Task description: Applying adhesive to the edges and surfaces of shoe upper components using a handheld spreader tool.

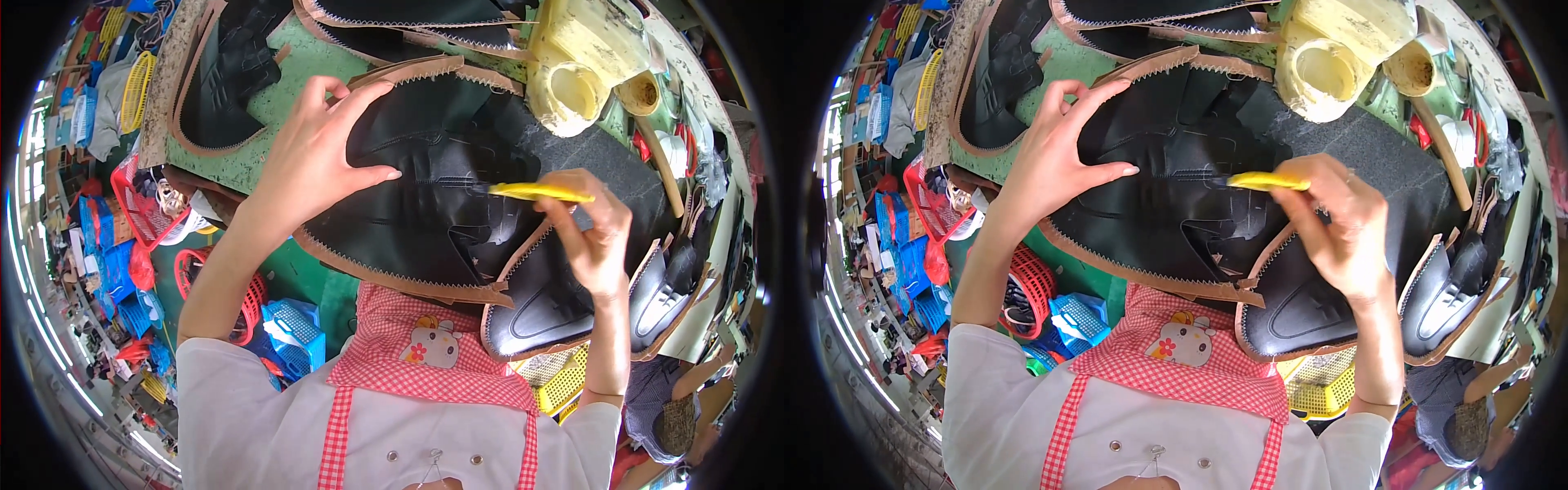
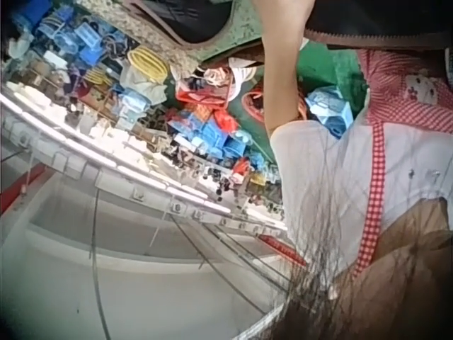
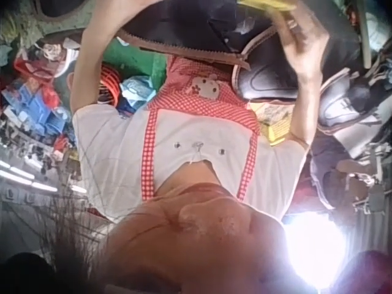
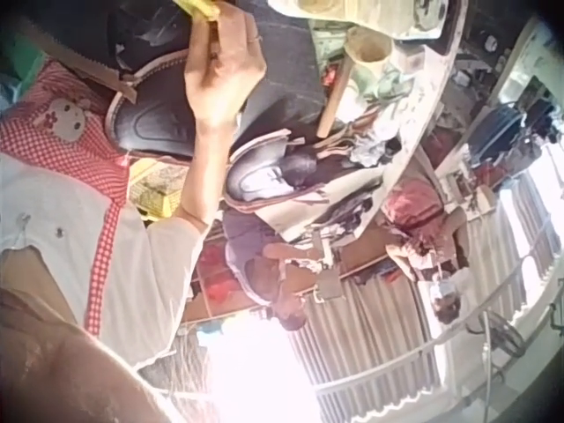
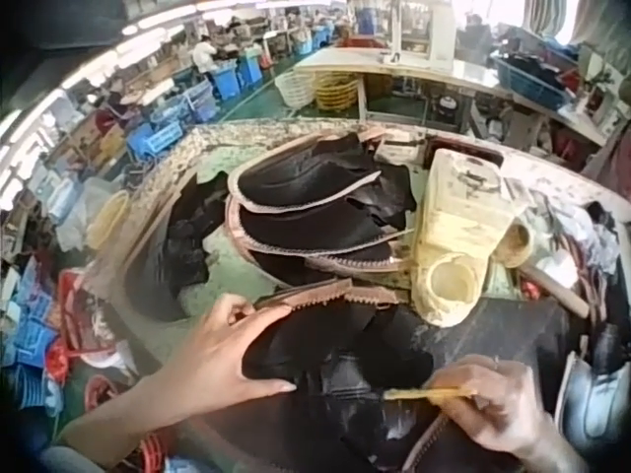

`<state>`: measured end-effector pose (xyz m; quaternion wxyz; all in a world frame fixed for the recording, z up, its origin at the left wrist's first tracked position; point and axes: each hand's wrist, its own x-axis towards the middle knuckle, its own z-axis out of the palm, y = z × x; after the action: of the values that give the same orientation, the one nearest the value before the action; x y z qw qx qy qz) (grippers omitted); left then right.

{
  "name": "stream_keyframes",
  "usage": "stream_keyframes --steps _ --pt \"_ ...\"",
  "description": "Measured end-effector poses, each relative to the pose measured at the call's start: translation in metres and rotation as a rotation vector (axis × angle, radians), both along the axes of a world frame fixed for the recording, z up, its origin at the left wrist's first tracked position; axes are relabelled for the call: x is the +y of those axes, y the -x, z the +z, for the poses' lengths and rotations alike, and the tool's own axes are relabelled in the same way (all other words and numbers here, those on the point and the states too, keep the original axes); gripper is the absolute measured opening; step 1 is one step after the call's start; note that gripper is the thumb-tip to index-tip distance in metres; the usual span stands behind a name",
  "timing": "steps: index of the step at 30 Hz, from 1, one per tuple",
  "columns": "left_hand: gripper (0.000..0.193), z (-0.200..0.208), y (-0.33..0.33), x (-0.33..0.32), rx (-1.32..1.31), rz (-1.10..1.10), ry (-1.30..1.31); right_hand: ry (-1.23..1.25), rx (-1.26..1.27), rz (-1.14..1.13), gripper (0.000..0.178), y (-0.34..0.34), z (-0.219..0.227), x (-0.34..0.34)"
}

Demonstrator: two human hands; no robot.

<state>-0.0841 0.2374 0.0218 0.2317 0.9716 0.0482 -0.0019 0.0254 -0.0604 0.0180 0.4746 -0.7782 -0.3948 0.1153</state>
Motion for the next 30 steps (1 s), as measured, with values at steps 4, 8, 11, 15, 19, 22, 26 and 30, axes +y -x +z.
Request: stream_keyframes --steps 4,8,11,15,19,22,26,30 --pt "0.082 0.003 -0.002 0.000 0.062 0.020 0.014 0.001 0.002 -0.068 0.012 0.000 0.005 0.000" --pt "0.078 0.011 -0.008 -0.004 0.097 0.010 0.011 0.037 -0.055 -0.047 0.013 0.003 0.004 0.008" --pt "0.064 0.005 -0.015 0.009 -0.089 -0.090 0.164 0.115 -0.076 -0.168 0.016 0.000 0.013 -0.014" --pt "0.040 0.034 -0.052 0.035 -0.586 -0.178 0.238 -0.238 0.379 -0.480 0.014 0.009 0.008 -0.053" --pt "0.043 0.082 -0.135 0.085 -0.723 -0.120 0.028 -0.306 0.398 -0.451 0.021 0.013 0.014 -0.039" --pt "0.045 0.073 -0.147 0.075 -0.437 0.165 -0.311 -0.088 0.217 -0.299 0.020 0.022 0.010 -0.034" --pt "0.041 0.040 -0.095 0.038 0.062 -0.008 -0.041 -0.118 -0.153 -0.043 0.025 0.018 0.000 -0.006" --pt "0.064 0.003 -0.041 0.031 0.043 -0.159 -0.196 -0.033 -0.176 -0.037 0.019 0.021 -0.003 0.006"
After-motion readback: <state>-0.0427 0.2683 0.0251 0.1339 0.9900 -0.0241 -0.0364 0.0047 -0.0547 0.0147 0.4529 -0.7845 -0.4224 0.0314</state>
